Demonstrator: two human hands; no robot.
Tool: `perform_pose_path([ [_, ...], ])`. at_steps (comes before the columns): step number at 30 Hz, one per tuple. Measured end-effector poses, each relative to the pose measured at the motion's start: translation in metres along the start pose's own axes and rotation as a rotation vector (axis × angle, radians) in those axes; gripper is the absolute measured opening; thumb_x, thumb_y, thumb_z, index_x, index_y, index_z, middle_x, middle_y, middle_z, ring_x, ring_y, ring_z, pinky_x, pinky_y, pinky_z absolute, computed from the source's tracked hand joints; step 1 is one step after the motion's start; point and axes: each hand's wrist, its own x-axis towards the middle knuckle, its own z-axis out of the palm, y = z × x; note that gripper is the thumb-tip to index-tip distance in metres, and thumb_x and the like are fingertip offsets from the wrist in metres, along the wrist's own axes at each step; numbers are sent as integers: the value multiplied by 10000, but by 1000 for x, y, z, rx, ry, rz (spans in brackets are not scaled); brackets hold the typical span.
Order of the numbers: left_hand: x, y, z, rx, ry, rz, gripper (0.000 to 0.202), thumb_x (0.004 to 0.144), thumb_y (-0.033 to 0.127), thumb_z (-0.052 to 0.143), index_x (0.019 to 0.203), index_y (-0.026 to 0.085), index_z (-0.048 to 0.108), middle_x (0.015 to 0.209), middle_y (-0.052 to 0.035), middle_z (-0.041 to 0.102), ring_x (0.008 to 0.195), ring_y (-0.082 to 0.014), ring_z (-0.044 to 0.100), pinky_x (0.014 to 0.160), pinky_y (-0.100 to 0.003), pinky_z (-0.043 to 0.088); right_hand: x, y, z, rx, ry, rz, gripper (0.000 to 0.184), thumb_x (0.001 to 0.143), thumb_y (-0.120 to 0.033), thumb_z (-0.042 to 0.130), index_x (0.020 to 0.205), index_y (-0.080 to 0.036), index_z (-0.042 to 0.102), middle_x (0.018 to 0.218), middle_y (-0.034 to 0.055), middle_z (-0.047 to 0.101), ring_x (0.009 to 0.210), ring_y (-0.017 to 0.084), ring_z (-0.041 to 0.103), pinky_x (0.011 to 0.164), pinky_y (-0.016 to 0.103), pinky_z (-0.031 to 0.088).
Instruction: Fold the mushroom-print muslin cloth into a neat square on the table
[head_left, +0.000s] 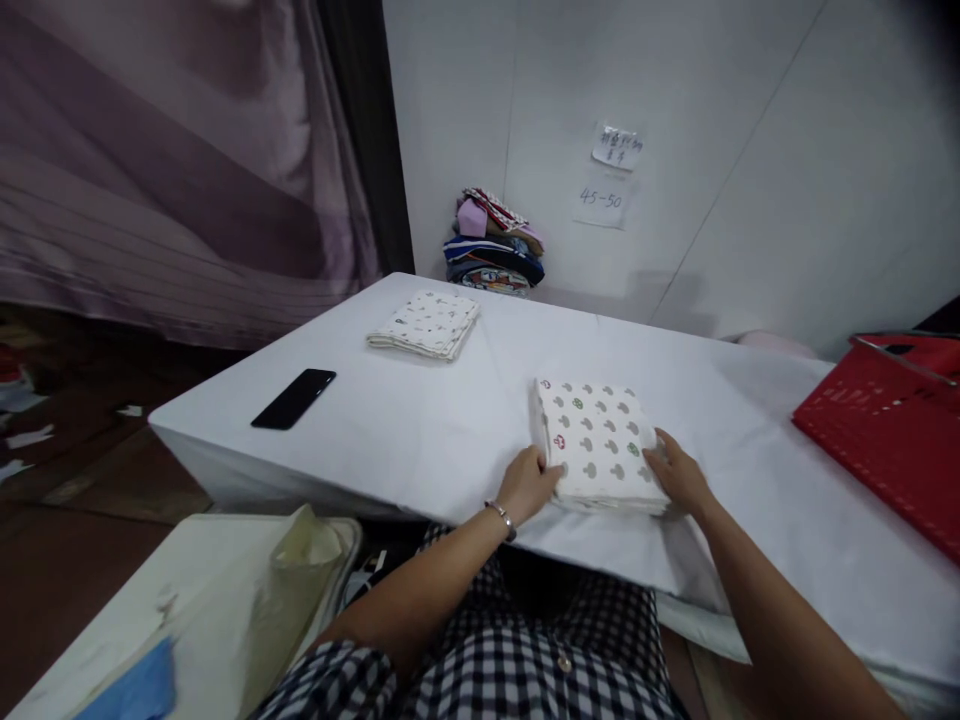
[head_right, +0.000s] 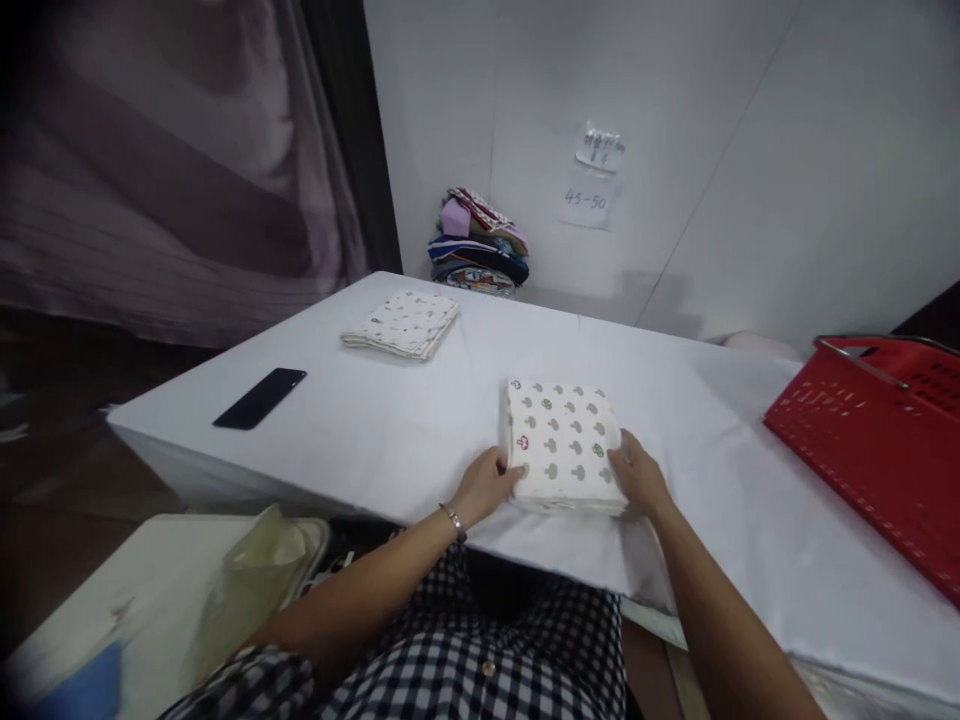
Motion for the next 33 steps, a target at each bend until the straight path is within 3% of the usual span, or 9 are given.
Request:
perform_pose_path([
  [3,-7,6,12,-2,-91,66,157,757,345,569,697,207,527,704,3,593,673,-150,523,600,-254,354,24,7,-14,-130,10,17,611,809,-451,461,1342,-158,403,1080,145,623,962,274,579,801,376,431],
  [6,-6,7,14,-27,-154,70,134,740,328,583,687,208,558,701,6,611,667,-150,536,591,-249,364,30,-19,-23,-272,89,-86,563,800,-370,481,1314,-145,439,1168,169,576,1070,304,522,866,426,401],
  [8,3,5,7,-31,-114,50,132,741,327,582,691,205,571,727,-1,624,692,-156,549,612,-251,380,17,-51,-19,-236,143,-278,518,830,-363,444,1308,-165,448,1262,151,522,1154,284,469,935,423,364],
  [10,19,1,-4,-9,-24,24,112,748,310,572,722,201,581,789,-16,637,749,-167,561,664,-261,398,-6,-83,-4,-110,115,-468,512,872,-424,380,1314,-173,444,1321,125,481,1217,241,425,992,393,329],
  [14,61,-6,-22,51,107,-8,180,774,262,541,930,187,586,1020,-63,624,911,-187,565,802,-284,410,-56,-116,36,-142,2,-571,585,858,-506,390,1353,-193,394,1395,115,401,1298,269,325,1041,484,231],
  [17,91,-10,-27,107,118,23,339,798,198,488,1134,181,529,1215,-86,548,1064,-190,526,908,-287,383,-74,-114,51,-240,-34,-605,667,830,-525,435,1375,-148,360,1432,143,328,1329,290,261,1061,491,176],
  [23,137,-14,-21,208,75,115,530,810,137,413,1338,171,394,1373,-81,431,1250,-205,387,1022,-309,314,-87,-104,51,-329,22,-654,670,844,-446,434,1425,-164,256,1450,121,293,1335,292,249,1053,499,184],
  [28,159,-21,-18,268,-35,137,478,823,184,414,1286,280,485,1268,-44,537,1167,-213,476,938,-325,396,-94,-101,56,-383,110,-709,650,864,-371,411,1436,-136,210,1446,134,299,1329,289,262,1037,493,219],
  [33,167,-31,-17,286,-28,185,415,827,197,423,1191,331,570,1168,-11,599,1136,-196,492,907,-300,407,-92,-105,58,-429,147,-713,602,851,-294,416,1406,-102,283,1423,140,345,1312,280,296,1033,481,239],
])
